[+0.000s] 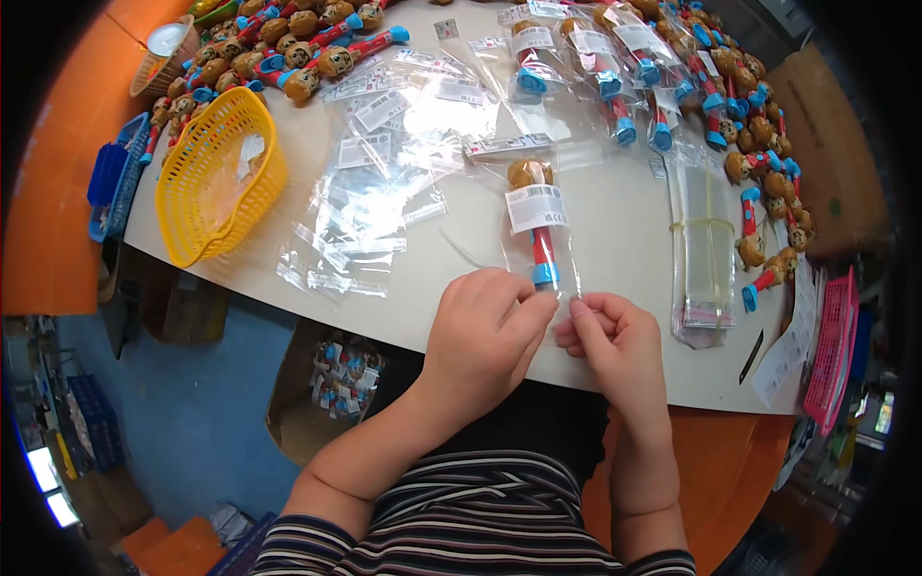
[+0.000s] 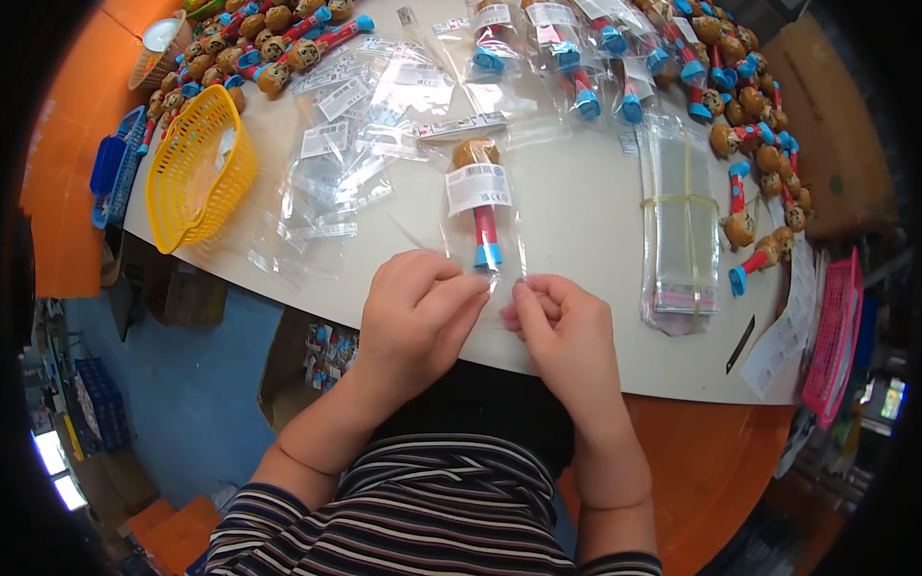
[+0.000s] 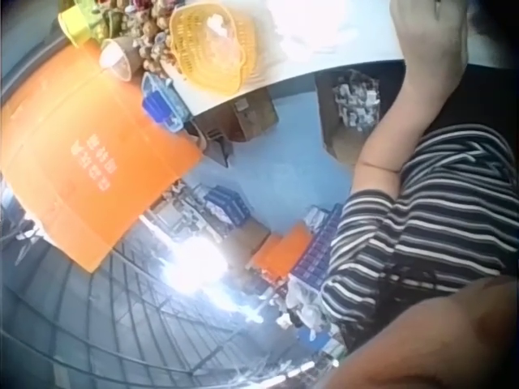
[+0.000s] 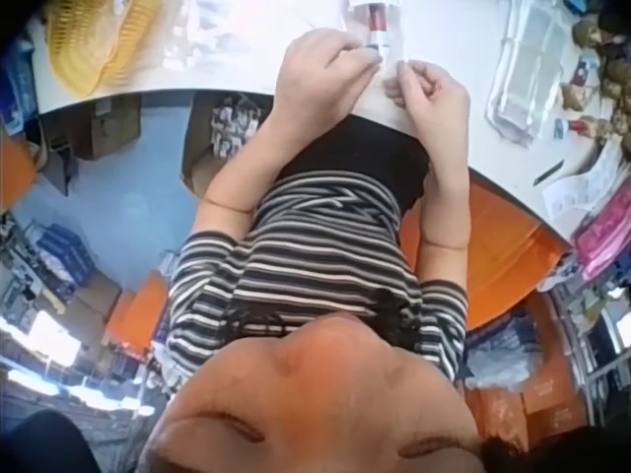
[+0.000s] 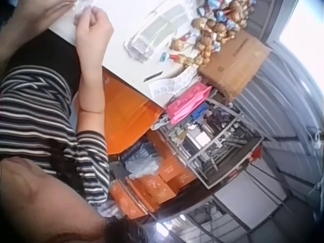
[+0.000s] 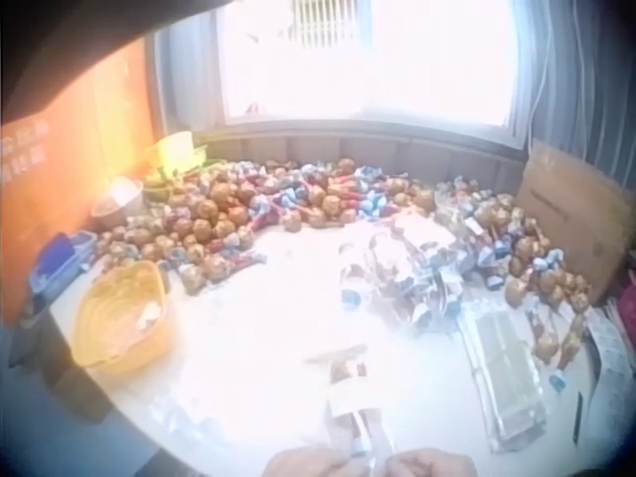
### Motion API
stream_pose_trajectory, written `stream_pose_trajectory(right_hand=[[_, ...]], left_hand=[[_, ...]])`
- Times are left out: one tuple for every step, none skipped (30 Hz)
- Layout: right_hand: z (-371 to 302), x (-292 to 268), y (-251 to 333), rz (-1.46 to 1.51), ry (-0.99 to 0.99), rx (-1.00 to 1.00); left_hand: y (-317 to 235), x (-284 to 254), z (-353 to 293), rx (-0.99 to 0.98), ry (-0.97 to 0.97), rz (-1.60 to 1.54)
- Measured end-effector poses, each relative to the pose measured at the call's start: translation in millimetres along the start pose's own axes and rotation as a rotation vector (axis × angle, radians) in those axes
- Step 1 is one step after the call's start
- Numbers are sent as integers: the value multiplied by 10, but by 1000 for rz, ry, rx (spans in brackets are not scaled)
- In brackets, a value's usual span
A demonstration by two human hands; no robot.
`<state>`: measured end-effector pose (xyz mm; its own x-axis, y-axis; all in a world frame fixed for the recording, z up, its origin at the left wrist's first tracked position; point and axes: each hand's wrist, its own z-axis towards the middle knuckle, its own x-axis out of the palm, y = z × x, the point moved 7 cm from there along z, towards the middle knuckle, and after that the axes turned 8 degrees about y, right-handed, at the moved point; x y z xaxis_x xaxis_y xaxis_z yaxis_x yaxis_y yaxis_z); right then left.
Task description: Packaging small toy components into plastic bags.
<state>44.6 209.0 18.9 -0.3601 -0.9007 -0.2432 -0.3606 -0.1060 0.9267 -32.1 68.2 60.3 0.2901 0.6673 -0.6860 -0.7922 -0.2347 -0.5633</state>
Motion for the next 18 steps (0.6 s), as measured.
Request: stream_pose_trajectory(right_hand=[[18, 2, -80, 80, 106, 94], [17, 33, -157, 160, 212, 187], [21, 16, -169, 160, 209, 192], [21, 19, -184, 209, 221, 202], [15, 29, -197, 258, 235, 211], [19, 32, -205, 258, 237, 212], [17, 50, -225, 317, 250, 236], [13, 71, -243, 375, 262, 260], [11, 77, -258, 375, 262, 261], [11, 84, -271, 405, 255, 251], [9, 89, -273, 435, 248, 242], [6, 95, -268, 436, 249, 242], [4, 101, -253, 447, 251, 234], [4, 108, -243, 458, 253, 226], [0, 116, -246, 459, 255, 225], [-3, 111, -261, 466, 230, 227], [-3, 106, -275, 473, 206, 230], [-3, 116, -285, 476, 205, 230]], left_hand=[[-24, 10, -23, -3, 6, -3], [-79, 28, -58, 23, 25, -45], [-121, 48, -87, 51, 42, -91], [-148, 87, -105, 50, 45, -95], [-167, 150, -119, 27, 41, -74], [-163, 203, -132, 2, 36, -48], [-134, 260, -146, -18, 56, -32], [-123, 289, -162, -20, 55, -30], [-122, 306, -174, -16, 38, -13], [-130, 311, -177, -12, 21, 3], [-141, 318, -172, -12, 21, 3], [-162, 322, -168, 1, 19, 20], [-177, 321, -165, 15, 17, 37], [-175, 318, -162, 15, 18, 39], [-139, 325, -157, -24, 34, -16], [-100, 333, -153, -63, 50, -71], [-82, 321, -154, -64, 51, -68], [-32, 301, -161, -86, 53, -126]])
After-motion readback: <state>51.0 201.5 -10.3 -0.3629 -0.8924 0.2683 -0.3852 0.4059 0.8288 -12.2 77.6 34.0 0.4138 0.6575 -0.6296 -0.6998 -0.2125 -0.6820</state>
